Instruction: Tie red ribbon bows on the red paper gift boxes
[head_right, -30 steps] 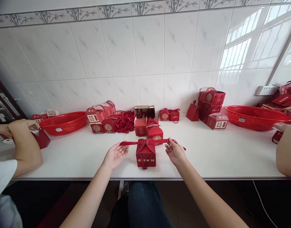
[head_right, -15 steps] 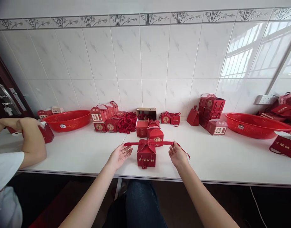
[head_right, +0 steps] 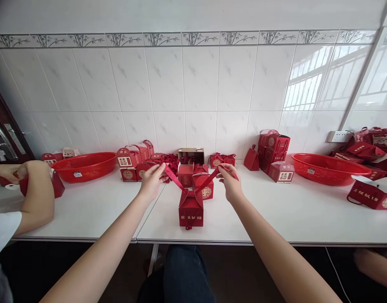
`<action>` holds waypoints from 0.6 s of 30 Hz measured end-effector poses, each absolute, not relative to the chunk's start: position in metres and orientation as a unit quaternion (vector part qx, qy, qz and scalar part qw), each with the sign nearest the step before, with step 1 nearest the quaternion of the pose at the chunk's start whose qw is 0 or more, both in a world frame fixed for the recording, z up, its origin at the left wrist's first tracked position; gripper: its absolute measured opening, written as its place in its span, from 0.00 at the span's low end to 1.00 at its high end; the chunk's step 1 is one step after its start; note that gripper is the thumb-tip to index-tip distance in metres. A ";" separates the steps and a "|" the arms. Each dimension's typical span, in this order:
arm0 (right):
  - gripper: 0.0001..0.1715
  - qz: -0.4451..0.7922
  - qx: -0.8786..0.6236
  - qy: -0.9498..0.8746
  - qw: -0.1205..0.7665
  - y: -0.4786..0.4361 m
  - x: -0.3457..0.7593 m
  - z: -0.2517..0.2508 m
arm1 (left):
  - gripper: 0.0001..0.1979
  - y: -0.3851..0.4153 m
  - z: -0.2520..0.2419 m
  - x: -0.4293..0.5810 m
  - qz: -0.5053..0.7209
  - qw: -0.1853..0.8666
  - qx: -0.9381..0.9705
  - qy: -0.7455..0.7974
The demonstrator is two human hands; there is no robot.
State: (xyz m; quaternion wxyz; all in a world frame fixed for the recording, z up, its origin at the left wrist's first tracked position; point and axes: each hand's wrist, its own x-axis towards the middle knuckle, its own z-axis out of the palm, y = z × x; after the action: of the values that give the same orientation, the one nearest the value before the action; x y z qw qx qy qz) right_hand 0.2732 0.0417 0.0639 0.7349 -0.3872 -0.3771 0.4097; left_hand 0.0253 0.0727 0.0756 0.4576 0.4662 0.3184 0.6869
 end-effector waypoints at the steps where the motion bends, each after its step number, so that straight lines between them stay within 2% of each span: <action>1: 0.14 0.404 -0.384 -0.395 0.730 0.044 0.269 0.073 | 0.17 0.075 0.083 0.029 0.687 0.446 0.480 0.313; 9: 0.18 0.333 -0.386 -0.544 0.666 0.061 0.232 0.125 | 0.13 0.080 0.125 0.053 0.677 0.412 0.549 0.265; 18: 0.17 0.330 -0.352 -0.571 0.664 0.068 0.225 0.128 | 0.14 0.077 0.138 0.063 0.667 0.470 0.518 0.257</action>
State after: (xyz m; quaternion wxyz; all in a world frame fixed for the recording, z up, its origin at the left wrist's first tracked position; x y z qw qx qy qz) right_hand 0.2245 0.0680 0.1283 0.6643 -0.3520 -0.5710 0.3298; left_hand 0.0629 0.0769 0.1379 0.4701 0.5182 0.2571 0.6666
